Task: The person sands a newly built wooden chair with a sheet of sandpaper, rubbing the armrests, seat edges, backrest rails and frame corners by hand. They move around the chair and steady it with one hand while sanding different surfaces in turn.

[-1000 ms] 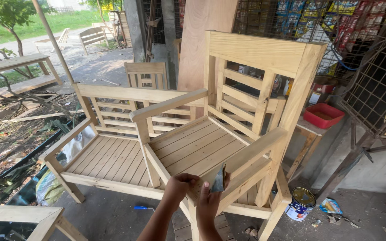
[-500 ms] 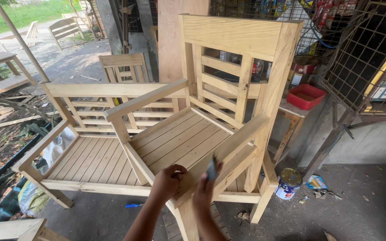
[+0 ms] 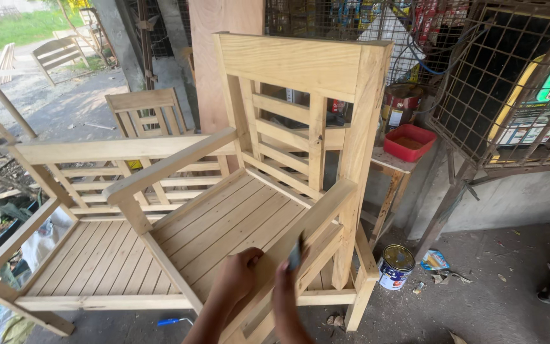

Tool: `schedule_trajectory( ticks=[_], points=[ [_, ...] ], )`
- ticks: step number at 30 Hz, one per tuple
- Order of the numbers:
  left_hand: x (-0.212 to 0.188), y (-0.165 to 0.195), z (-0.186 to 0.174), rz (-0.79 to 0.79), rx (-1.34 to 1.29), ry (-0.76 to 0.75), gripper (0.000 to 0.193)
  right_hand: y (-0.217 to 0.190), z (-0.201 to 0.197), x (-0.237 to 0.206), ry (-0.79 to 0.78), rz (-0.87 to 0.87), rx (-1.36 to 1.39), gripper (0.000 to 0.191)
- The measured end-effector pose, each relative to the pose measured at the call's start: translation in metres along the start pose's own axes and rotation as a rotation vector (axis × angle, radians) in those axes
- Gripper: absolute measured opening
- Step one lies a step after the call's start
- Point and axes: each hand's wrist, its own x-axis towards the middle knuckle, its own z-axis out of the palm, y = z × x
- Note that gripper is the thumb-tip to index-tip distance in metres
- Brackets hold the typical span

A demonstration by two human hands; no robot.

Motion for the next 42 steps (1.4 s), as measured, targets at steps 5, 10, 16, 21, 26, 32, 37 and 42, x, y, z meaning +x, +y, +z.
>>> schedule_trajectory(
  ticks=[5,10,16,21,26,32,37,42],
  points=[
    [0.034,0.016,0.026,0.083,-0.022,0.04,0.023,0.004,-0.005,0.02,0.056,-0.083,0.055,0.081],
    [0.038,0.015,0.031,0.027,-0.016,-0.03,0.023,-0.013,-0.06,0.11,0.136,0.032,0.03,0.066],
    [0.046,0.017,0.035,0.026,0.012,0.019,0.023,-0.012,-0.049,0.052,0.138,0.09,-0.143,0.072],
    [0.055,0.025,0.036,0.039,0.033,0.034,0.025,-0.007,-0.046,0.063,0.306,-0.304,-0.221,0.058],
    [0.057,0.026,0.032,-0.098,0.094,-0.044,0.026,-0.02,-0.082,0.153,0.317,-0.212,-0.374,0.041],
    [0.055,0.023,0.03,-0.071,0.093,0.007,0.027,0.003,-0.055,0.08,0.28,-0.37,-0.334,0.055],
    [0.052,0.021,0.027,-0.061,0.133,0.02,0.027,-0.007,-0.063,0.129,0.175,0.192,-0.372,0.049],
    [0.049,0.022,0.023,-0.087,0.101,0.001,0.026,-0.003,-0.071,0.157,0.351,-0.147,-0.233,0.048]
  ],
)
